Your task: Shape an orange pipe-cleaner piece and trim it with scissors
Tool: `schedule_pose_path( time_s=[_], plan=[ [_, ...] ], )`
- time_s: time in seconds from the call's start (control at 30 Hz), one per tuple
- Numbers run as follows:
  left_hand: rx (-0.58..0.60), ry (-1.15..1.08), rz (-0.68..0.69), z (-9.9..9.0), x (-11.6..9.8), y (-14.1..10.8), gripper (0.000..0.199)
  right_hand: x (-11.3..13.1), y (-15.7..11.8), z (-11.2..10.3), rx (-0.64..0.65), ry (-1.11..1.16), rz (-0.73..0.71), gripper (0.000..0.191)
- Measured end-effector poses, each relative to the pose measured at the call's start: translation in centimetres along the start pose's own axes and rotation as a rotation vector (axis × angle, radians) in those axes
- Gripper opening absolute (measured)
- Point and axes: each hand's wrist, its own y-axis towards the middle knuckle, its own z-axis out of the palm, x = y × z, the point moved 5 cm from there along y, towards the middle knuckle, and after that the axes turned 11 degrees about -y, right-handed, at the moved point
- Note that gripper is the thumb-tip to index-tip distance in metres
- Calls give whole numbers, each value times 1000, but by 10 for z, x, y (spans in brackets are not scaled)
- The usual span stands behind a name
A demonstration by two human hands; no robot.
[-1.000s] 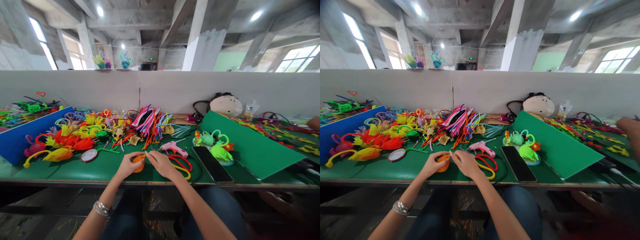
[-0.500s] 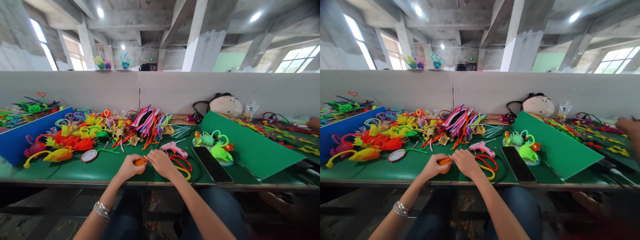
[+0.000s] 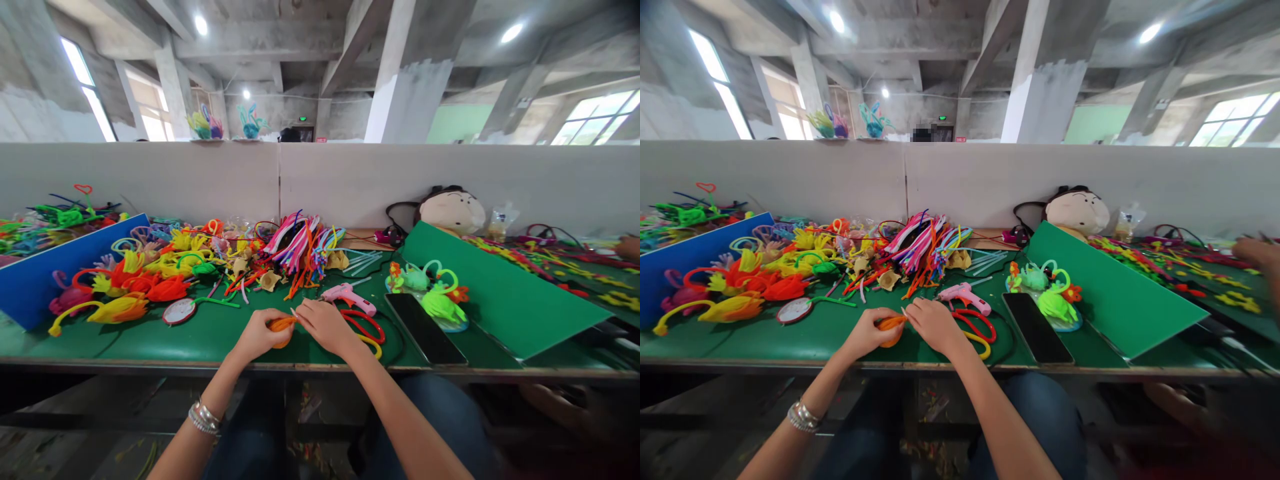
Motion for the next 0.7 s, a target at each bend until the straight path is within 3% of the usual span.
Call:
schedule_pose_path(
  time_s=[0.17,0.47,0.7],
  plan=[
    [22,19,-20,1,2,2,23,3,1,2,29,-58,-49,19],
    [-8,41,-33,4,1,1,24,9,-3,2,-59,-275,-127,12],
    [3,1,-76,4,7,3,26,-3,-3,4,-120,-263,-11,14]
  ],
)
